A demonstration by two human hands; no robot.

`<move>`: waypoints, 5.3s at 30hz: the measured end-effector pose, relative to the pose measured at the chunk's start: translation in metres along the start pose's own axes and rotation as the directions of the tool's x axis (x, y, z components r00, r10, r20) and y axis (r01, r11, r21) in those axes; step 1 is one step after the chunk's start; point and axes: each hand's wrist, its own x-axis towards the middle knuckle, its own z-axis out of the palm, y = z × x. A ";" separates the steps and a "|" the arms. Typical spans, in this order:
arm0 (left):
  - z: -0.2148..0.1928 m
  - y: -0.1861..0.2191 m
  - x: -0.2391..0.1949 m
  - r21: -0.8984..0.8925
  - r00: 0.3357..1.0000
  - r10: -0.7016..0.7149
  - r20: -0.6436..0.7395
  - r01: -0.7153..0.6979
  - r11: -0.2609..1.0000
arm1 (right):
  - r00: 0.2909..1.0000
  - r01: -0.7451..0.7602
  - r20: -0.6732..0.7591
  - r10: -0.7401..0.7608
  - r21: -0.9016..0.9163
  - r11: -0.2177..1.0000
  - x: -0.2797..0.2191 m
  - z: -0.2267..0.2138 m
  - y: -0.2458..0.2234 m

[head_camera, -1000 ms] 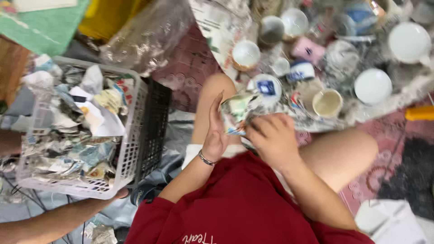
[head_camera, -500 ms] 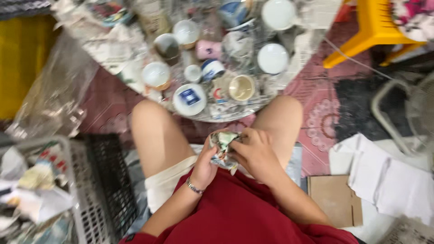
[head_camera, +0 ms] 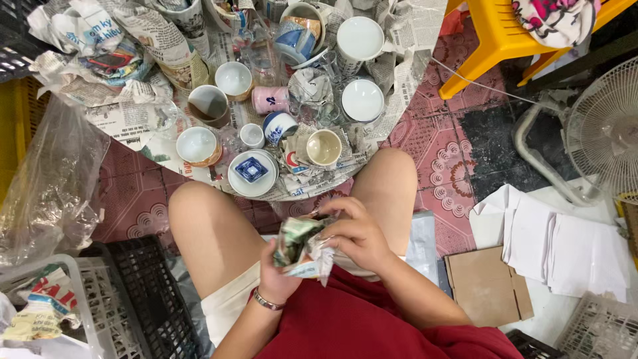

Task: The person sits cross-legged and wraps various ceramic dishes, including cups, bowls, and plates, with newspaper. They fold the paper around each item and place the wrapped dishes on a nearby table.

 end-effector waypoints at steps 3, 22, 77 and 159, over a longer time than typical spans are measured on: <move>0.009 0.006 -0.001 -0.183 0.995 -0.093 -0.048 0.083 0.980 | 0.981 -0.107 -0.085 0.175 0.513 0.852 -0.012 0.016 0.019; 0.003 0.014 -0.003 0.542 0.926 0.326 -0.191 -0.177 0.821 | 0.979 0.131 0.192 -0.071 -0.321 0.938 0.026 -0.005 -0.039; -0.130 0.053 -0.018 0.640 0.730 0.464 -0.502 -0.047 0.767 | 0.975 -0.106 -0.102 0.196 0.563 0.819 -0.031 0.006 0.084; -0.016 0.156 -0.177 0.852 0.898 0.439 -0.010 0.238 -0.466 | 0.805 0.026 0.587 -0.082 0.104 0.994 -0.006 0.154 0.092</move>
